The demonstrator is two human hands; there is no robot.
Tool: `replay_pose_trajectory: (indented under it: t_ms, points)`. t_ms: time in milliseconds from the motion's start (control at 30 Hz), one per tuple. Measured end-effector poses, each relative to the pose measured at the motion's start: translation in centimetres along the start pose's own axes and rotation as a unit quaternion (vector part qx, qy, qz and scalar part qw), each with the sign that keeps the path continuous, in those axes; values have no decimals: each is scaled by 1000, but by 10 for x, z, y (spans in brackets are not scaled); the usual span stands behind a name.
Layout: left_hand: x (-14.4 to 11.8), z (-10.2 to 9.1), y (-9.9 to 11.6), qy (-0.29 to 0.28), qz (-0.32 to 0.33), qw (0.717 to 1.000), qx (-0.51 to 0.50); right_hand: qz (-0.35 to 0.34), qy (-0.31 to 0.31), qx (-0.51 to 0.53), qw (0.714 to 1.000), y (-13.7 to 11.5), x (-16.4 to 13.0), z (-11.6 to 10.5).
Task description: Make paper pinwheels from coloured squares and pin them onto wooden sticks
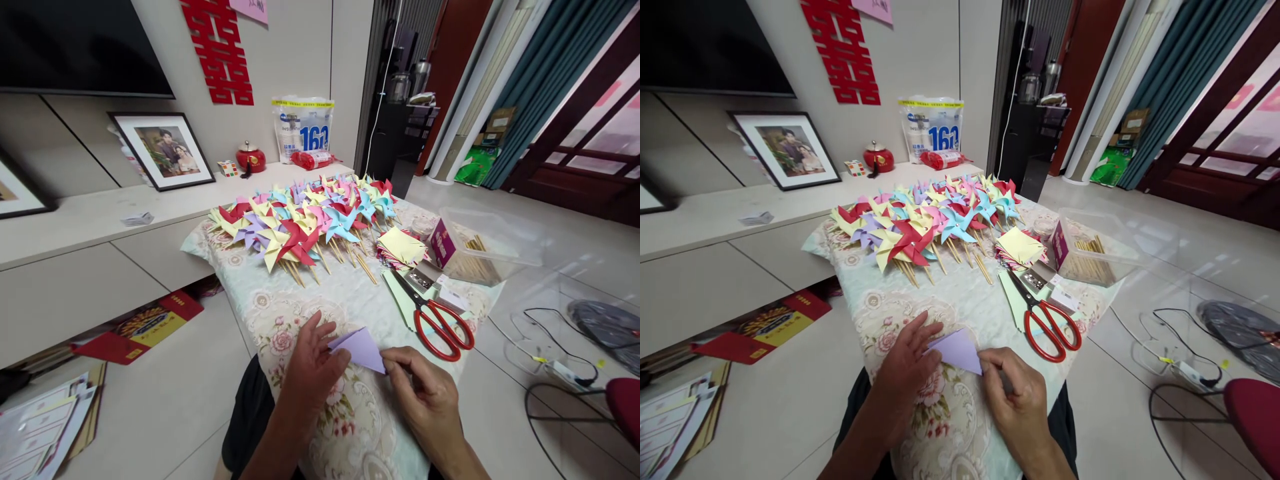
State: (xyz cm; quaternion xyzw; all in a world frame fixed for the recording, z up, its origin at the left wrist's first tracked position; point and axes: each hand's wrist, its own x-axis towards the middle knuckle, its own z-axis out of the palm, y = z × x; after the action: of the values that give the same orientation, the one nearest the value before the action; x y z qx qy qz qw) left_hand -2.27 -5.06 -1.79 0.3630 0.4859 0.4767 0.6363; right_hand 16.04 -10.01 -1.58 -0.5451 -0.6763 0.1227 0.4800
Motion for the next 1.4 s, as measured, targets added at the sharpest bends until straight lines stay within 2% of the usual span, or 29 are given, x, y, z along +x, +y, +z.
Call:
replay_pose_trajectory:
  t_ms: [133,233,367,400,467,567,633,767,900,1033,1167,1233,1333,1400]
  points:
    - [-13,10,4,17,-43,993,-107,-21,15,1,1000,-9,-2,6]
    - [-16,15,3,23,-74,981,-177,-60,37,5,997,-17,-1,12]
    - [-13,15,1,28,-98,968,-230,-116,4,-12,993,-16,1,3]
    - [-12,14,1,28,-100,966,-237,-109,-6,-37,993,-10,2,-3]
    - [-11,12,1,21,-100,964,-247,-81,26,-122,989,10,6,-21]
    - [-10,11,3,-9,-98,962,-253,-13,66,-262,963,49,14,-48]
    - [-7,13,4,-29,-101,961,-255,26,38,-312,949,72,19,-62]
    - [1,20,4,-30,-104,957,-269,40,-103,-330,938,95,27,-79]
    - [5,21,3,-15,-101,955,-280,69,-151,-322,932,100,30,-91]
    - [6,18,2,-18,-110,951,-288,112,-188,-291,932,100,18,-103]
    - [7,17,2,-21,-124,941,-314,130,-166,-248,945,97,-5,-114]
    - [7,16,3,-25,-128,936,-327,178,-145,-219,948,92,-16,-118]
    - [6,15,5,-31,-132,929,-343,269,-161,-97,945,77,-30,-119]
    - [5,15,5,-35,-128,927,-350,299,-188,17,935,62,-39,-115]
